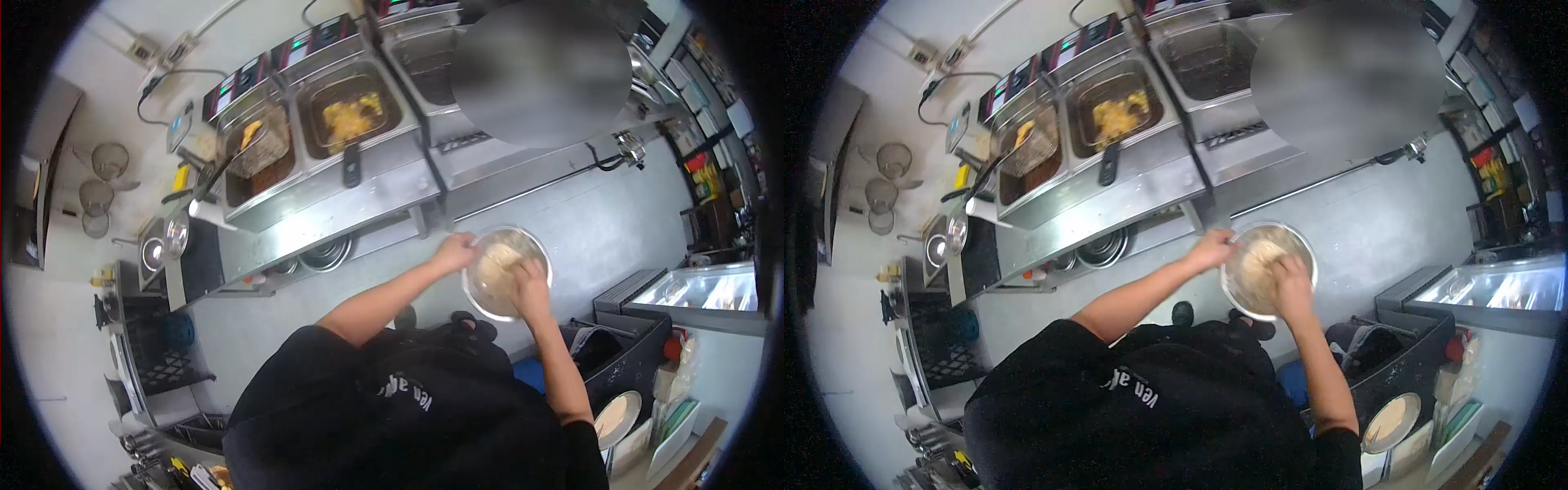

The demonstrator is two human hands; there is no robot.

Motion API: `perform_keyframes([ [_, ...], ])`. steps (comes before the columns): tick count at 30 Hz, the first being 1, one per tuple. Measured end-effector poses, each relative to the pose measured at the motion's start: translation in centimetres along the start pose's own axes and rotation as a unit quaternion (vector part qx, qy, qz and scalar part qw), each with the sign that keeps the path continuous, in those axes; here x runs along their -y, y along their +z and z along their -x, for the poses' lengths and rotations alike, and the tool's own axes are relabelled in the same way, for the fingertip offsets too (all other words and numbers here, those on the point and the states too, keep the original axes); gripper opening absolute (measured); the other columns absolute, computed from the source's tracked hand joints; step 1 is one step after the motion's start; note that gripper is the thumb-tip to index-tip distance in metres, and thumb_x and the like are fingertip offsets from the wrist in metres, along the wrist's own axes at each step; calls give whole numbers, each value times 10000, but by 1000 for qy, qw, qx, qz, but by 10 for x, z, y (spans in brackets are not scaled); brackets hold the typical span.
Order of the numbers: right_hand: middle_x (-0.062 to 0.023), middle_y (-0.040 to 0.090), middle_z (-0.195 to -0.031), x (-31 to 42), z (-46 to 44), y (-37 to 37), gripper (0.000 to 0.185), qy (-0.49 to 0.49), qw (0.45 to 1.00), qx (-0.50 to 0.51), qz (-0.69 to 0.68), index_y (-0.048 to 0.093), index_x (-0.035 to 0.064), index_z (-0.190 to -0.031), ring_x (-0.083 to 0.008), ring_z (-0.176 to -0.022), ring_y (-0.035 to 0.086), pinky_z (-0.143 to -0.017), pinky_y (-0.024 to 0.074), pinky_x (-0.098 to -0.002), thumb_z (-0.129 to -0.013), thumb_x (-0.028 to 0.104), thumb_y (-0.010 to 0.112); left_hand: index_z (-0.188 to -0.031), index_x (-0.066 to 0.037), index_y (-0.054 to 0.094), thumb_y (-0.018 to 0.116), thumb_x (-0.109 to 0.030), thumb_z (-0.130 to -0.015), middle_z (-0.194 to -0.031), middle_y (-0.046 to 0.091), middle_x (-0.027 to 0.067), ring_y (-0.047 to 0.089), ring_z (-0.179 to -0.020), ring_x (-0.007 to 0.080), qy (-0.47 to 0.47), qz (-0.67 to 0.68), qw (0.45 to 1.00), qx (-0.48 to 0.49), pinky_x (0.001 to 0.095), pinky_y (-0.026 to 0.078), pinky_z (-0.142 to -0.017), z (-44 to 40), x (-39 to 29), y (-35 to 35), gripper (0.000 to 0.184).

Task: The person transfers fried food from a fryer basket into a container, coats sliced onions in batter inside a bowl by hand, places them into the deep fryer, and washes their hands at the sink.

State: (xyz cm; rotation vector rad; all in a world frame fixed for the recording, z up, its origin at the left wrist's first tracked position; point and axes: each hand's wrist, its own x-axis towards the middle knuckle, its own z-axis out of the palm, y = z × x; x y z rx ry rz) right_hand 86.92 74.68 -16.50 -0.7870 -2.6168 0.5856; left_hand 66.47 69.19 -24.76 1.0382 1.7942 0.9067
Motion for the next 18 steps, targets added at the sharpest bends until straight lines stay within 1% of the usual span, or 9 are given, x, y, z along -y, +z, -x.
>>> perform_keyframes([
  [2,-134,608,-825,34,-38,47,137,45,981,-31,-187,629,-5,-896,-249,-757,583,-697,470,-349,-801,67,563,-971,-28,654,608,-210,-811,-689,628,83,574,-585,159,-56,65,995,-53,331,470,-542,27,25,-61,247],
  [4,-99,610,-740,86,-94,58,262,100,930,-16,-354,634,-11,-947,-149,-619,536,-602,453,-297,-883,234,570,-991,-25,651,611,-201,-807,-702,633,83,571,-591,158,-127,112,981,-91,325,469,-542,61,27,-121,258],
  [6,-84,629,-784,123,-158,72,617,268,799,69,-534,559,-69,-1125,-106,-623,508,-574,423,-258,-878,495,514,-971,-10,645,607,-194,-804,-693,628,81,567,-582,150,-88,69,974,-197,315,459,-524,70,95,-156,252],
  [7,-116,637,-844,141,-188,77,719,317,746,134,-570,471,-86,-1200,-127,-641,533,-577,436,-261,-859,547,507,-957,3,640,597,-182,-801,-674,615,69,549,-559,139,-147,31,963,-225,303,433,-490,94,67,-179,245],
  [9,-150,638,-878,179,-234,91,565,356,660,242,-616,474,-52,-1161,-161,-675,569,-587,461,-275,-899,448,494,-858,25,626,584,-152,-785,-617,564,57,475,-470,118,-136,104,950,-260,280,357,-412,96,125,-205,196],
  [11,-169,633,-861,184,-264,143,352,262,587,264,-719,513,-17,-1034,-198,-708,592,-599,484,-290,-929,316,469,-774,16,587,569,-129,-786,-593,541,48,460,-445,116,-109,140,934,-309,282,344,-384,107,142,-222,147],
  [14,-169,634,-851,198,-258,124,217,330,588,253,-694,522,2,-967,-205,-698,590,-580,478,-286,-928,206,460,-803,29,587,564,-127,-806,-612,558,66,477,-451,127,-109,163,918,-344,287,357,-382,104,181,-231,157],
  [16,-149,631,-811,166,-260,104,193,317,622,273,-662,545,-7,-927,-155,-641,568,-511,436,-248,-898,180,512,-823,38,593,566,-133,-812,-628,570,76,495,-465,132,-117,158,909,-367,286,370,-389,99,187,-238,174],
  [18,-122,612,-787,156,-273,87,197,305,647,262,-648,553,-36,-906,-163,-636,555,-556,456,-236,-877,159,540,-878,49,606,568,-147,-823,-660,593,94,539,-507,147,-113,211,895,-375,286,414,-418,104,178,-229,207],
])
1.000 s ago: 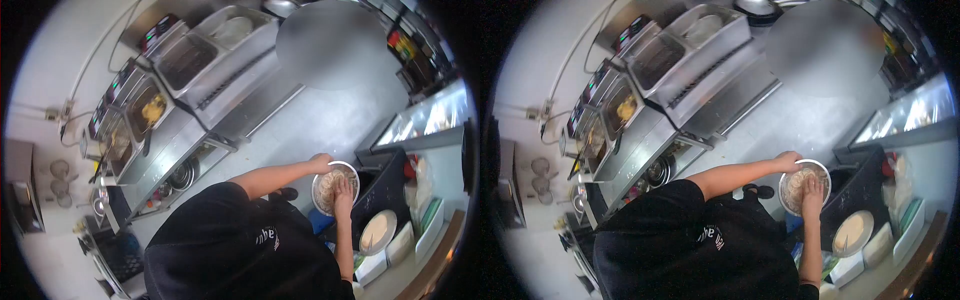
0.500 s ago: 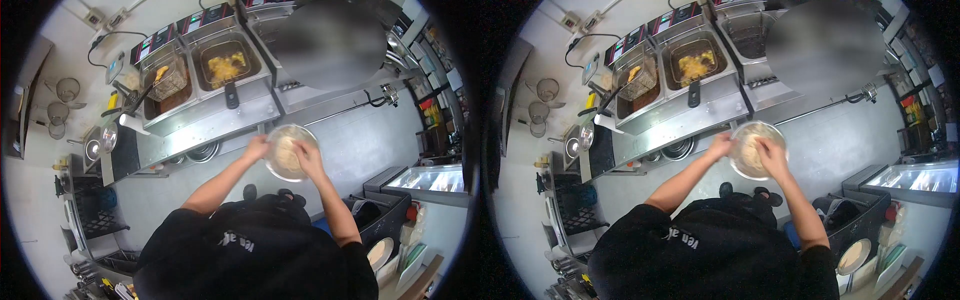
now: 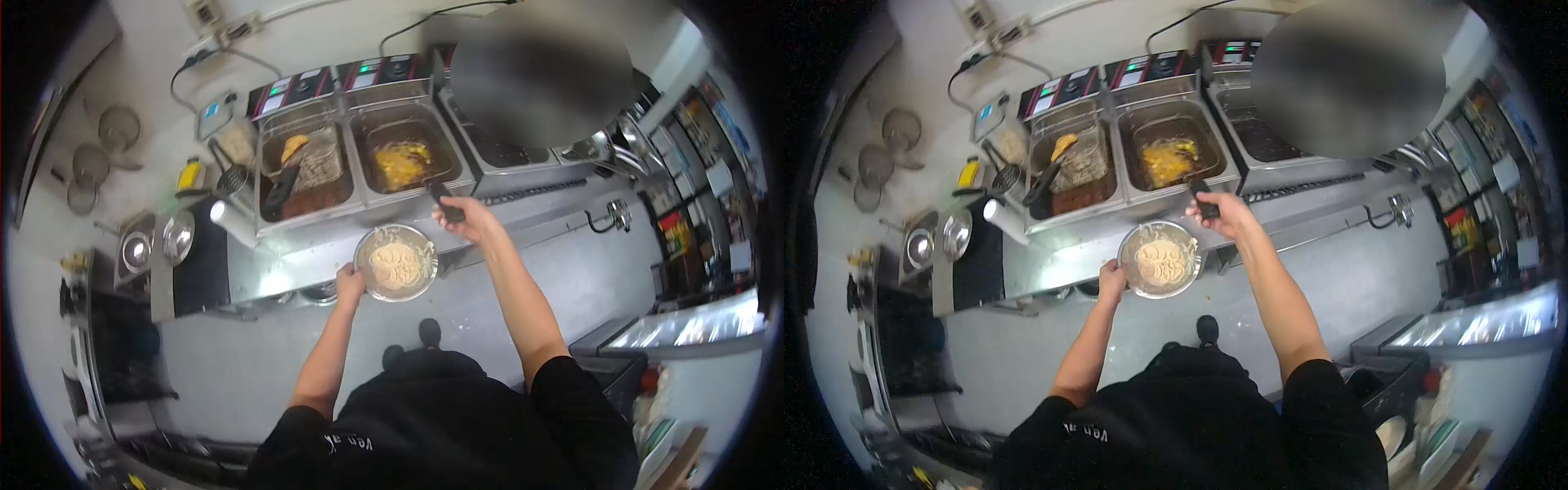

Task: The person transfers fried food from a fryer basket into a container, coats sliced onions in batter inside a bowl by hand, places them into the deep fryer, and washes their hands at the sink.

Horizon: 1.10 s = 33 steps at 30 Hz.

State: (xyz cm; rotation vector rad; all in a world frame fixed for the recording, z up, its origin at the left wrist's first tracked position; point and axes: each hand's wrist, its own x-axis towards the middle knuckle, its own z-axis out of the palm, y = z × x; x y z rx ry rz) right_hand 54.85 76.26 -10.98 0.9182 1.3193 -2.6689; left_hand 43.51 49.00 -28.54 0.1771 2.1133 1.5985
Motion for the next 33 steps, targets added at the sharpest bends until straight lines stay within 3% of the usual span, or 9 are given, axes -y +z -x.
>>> perform_keyframes([
  [7,-141,615,-763,2,3,2,203,32,993,16,111,529,-28,-895,-186,-599,566,-497,432,-253,-905,172,494,-937,52,599,587,-189,-813,-695,610,131,572,-570,182,32,-184,980,-73,317,448,-494,2,2,-6,271],
  [10,-117,582,-707,15,-14,-20,222,19,999,-20,19,526,-18,-896,-177,-568,537,-490,415,-269,-902,204,509,-851,64,587,565,-170,-818,-686,605,149,586,-576,191,-40,-4,994,-102,349,452,-475,15,12,-25,237],
  [14,-75,584,-696,4,-25,-9,185,-7,991,105,83,529,23,-888,-154,-603,548,-500,411,-271,-894,208,534,-917,84,585,580,-164,-812,-756,619,165,603,-600,201,-104,79,976,-175,322,488,-476,35,8,-69,269],
  [16,-71,585,-697,-3,-3,-17,178,-2,992,85,89,524,29,-880,-150,-610,548,-514,415,-272,-896,206,533,-985,98,565,591,-152,-804,-804,616,187,628,-672,219,-102,72,972,-197,320,521,-509,24,64,-114,310],
  [18,-68,587,-697,-13,11,-30,172,2,993,60,101,519,35,-872,-146,-617,548,-528,419,-272,-898,204,533,-1192,115,388,528,-84,-834,-992,575,261,646,-743,329,-122,118,954,-248,415,577,-592,41,52,-136,433],
  [20,-61,589,-707,-25,13,-40,169,-58,980,113,154,501,40,-861,-138,-632,552,-559,429,-274,-903,201,530,-1235,129,317,507,-49,-827,-1079,518,303,631,-822,380,-159,133,917,-341,456,576,-626,56,25,-146,484],
  [24,-53,588,-709,-37,11,-45,179,-88,965,102,224,484,45,-871,-133,-647,555,-580,432,-278,-906,213,533,-1223,135,329,505,-41,-823,-1114,501,297,618,-874,395,-128,193,896,-378,486,571,-637,44,43,-203,471],
  [26,-50,589,-709,-37,10,-44,188,-94,961,101,239,479,44,-899,-134,-655,565,-582,440,-274,-907,223,536,-1201,134,321,503,-74,-812,-1021,548,264,635,-780,358,-104,208,895,-380,433,582,-585,36,42,-218,477],
  [33,-70,596,-706,-28,12,-14,185,-37,988,49,140,517,31,-902,-148,-623,569,-535,441,-282,-893,212,557,-1168,137,375,485,-104,-859,-1017,558,261,643,-768,326,-109,181,893,-397,411,581,-617,5,42,-280,407],
])
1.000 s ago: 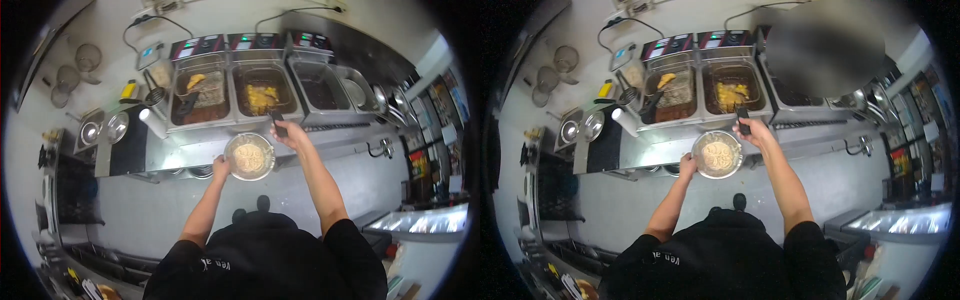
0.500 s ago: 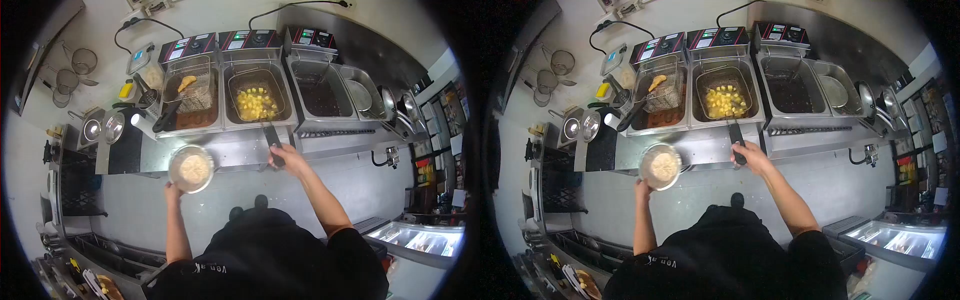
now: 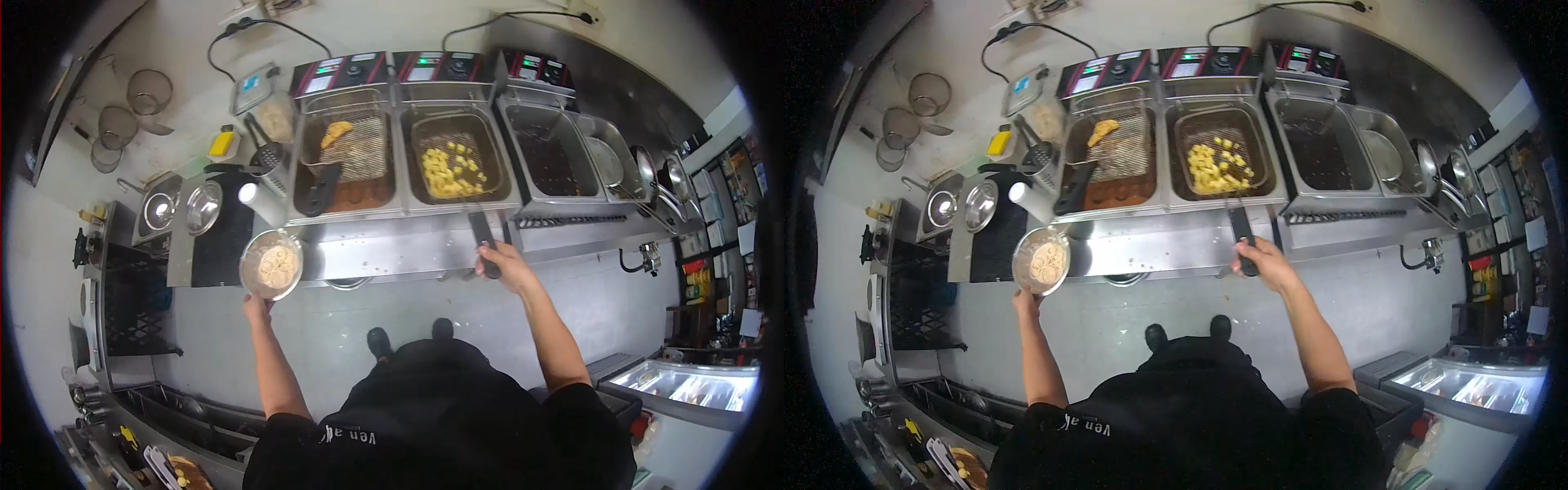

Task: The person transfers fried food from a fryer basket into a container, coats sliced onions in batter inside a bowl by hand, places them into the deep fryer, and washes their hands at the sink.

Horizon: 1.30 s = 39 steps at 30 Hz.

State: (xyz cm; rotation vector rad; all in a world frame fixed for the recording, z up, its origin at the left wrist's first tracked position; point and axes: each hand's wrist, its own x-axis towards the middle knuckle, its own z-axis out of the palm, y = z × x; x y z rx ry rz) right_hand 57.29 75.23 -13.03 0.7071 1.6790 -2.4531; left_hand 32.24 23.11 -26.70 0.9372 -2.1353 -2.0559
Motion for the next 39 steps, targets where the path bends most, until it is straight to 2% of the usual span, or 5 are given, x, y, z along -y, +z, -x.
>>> perform_keyframes([
  [4,-85,593,-696,12,-5,17,254,10,999,-36,-23,526,11,-945,-161,-594,557,-519,428,-269,-889,257,564,-1208,113,409,557,-266,-886,-1040,574,210,645,-756,268,-28,-117,990,72,340,557,-618,-9,-30,-4,519],
  [6,-88,590,-692,15,-6,27,271,9,999,-43,-28,520,6,-951,-158,-586,547,-521,426,-265,-890,267,564,-1190,63,471,541,-326,-900,-1020,586,174,621,-823,236,453,-356,808,-119,339,521,-700,3,-41,9,490],
  [9,-91,591,-702,9,-8,39,280,3,998,-52,-22,515,2,-961,-155,-582,541,-528,427,-265,-895,271,556,-1193,29,464,457,-500,-900,-1048,560,182,581,-880,235,122,-2,956,266,331,485,-744,112,-133,79,605],
  [13,-92,593,-713,-2,-12,42,278,-12,997,-68,-36,513,0,-964,-156,-581,539,-530,426,-265,-901,269,543,-1091,67,448,454,-493,-902,-1021,565,208,584,-843,243,-219,205,766,568,374,504,-750,207,-208,166,591],
  [39,-60,607,-719,25,22,44,179,-78,994,-31,66,524,30,-870,-124,-642,559,-599,423,-251,-891,207,538,-1072,63,486,550,-112,-852,-885,574,75,539,-647,103,-33,122,808,575,195,475,-498,256,-305,138,289],
])
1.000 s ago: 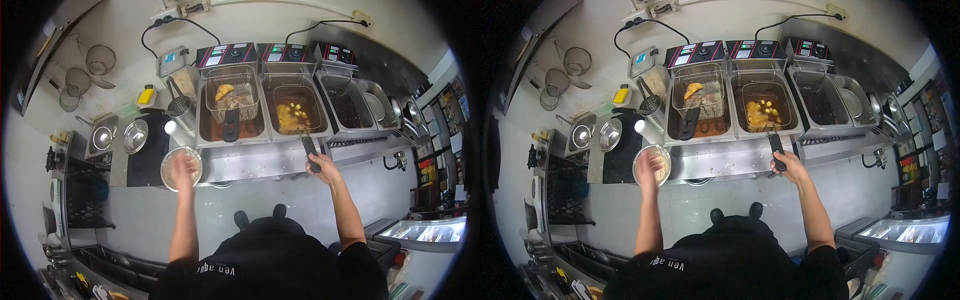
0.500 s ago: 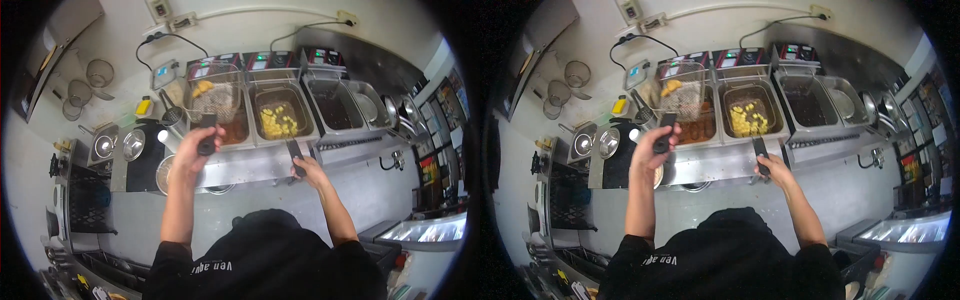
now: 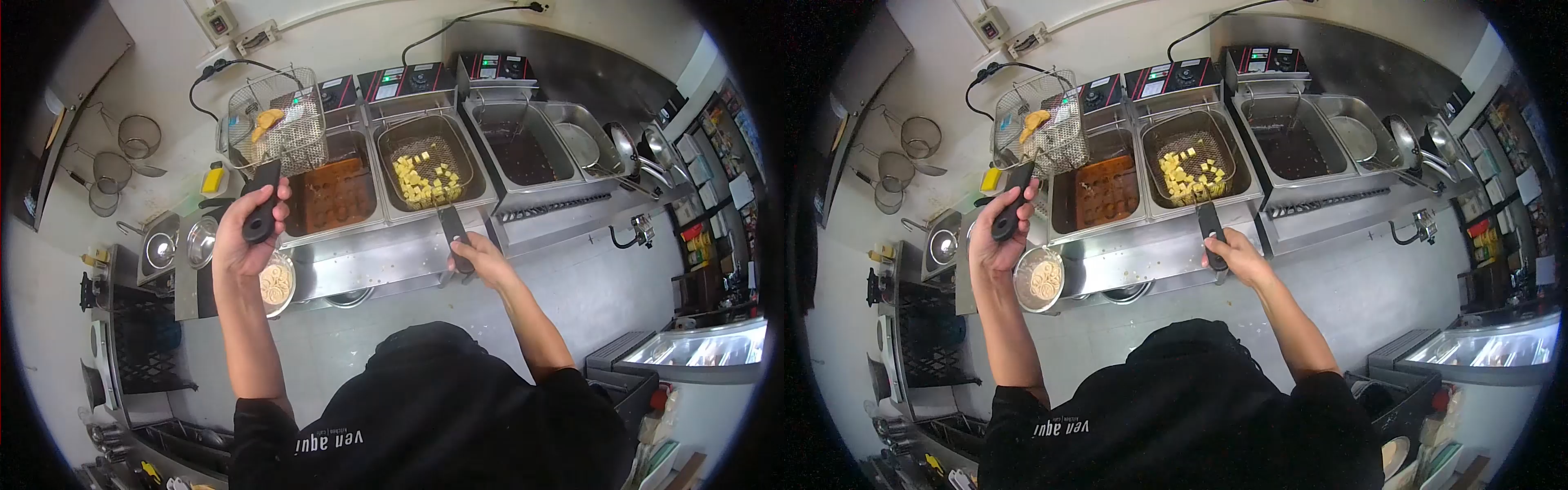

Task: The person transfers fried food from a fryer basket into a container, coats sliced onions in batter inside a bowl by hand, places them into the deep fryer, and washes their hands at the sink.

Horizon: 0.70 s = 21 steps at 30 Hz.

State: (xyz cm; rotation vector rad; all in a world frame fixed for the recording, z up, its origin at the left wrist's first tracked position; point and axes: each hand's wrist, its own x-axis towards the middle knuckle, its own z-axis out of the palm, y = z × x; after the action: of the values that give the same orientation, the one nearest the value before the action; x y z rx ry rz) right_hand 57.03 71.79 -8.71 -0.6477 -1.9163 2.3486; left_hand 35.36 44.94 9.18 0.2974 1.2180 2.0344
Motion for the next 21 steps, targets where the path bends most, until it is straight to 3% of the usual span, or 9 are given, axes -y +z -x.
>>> perform_keyframes([
  [5,-48,588,-718,6,-3,-2,181,-43,998,-23,39,514,33,-864,-118,-623,534,-589,419,-263,-909,209,512,-1071,64,478,537,-120,-862,-870,550,54,522,-639,89,3,-4,1000,16,176,475,-496,-1,-6,10,285],
  [9,-52,604,-708,3,-8,-5,171,-18,999,-17,-48,514,35,-876,-108,-627,516,-590,383,-247,-892,204,533,-1085,86,468,528,-118,-867,-869,540,46,518,-651,79,-2,6,999,53,164,471,-488,-4,-13,12,305],
  [14,-60,617,-711,4,1,-4,201,-18,999,-28,-4,510,31,-884,-104,-620,518,-584,387,-247,-899,230,528,-1083,90,467,529,-120,-869,-865,540,51,522,-638,84,-15,-7,998,56,170,493,-496,-7,-12,21,306],
  [17,-68,619,-707,8,-12,-23,190,-45,999,-20,-17,506,30,-882,-105,-593,518,-557,393,-251,-901,219,527,-1069,87,471,529,-112,-869,-864,542,55,530,-649,88,-20,6,998,62,176,503,-499,-15,-9,25,288],
  [21,-89,613,-707,15,-17,-27,187,-6,1000,4,-11,501,15,-879,-119,-546,498,-492,377,-255,-901,200,525,-1047,82,477,531,-103,-867,-861,546,57,544,-656,94,-38,33,996,68,176,511,-501,-22,6,18,263],
])
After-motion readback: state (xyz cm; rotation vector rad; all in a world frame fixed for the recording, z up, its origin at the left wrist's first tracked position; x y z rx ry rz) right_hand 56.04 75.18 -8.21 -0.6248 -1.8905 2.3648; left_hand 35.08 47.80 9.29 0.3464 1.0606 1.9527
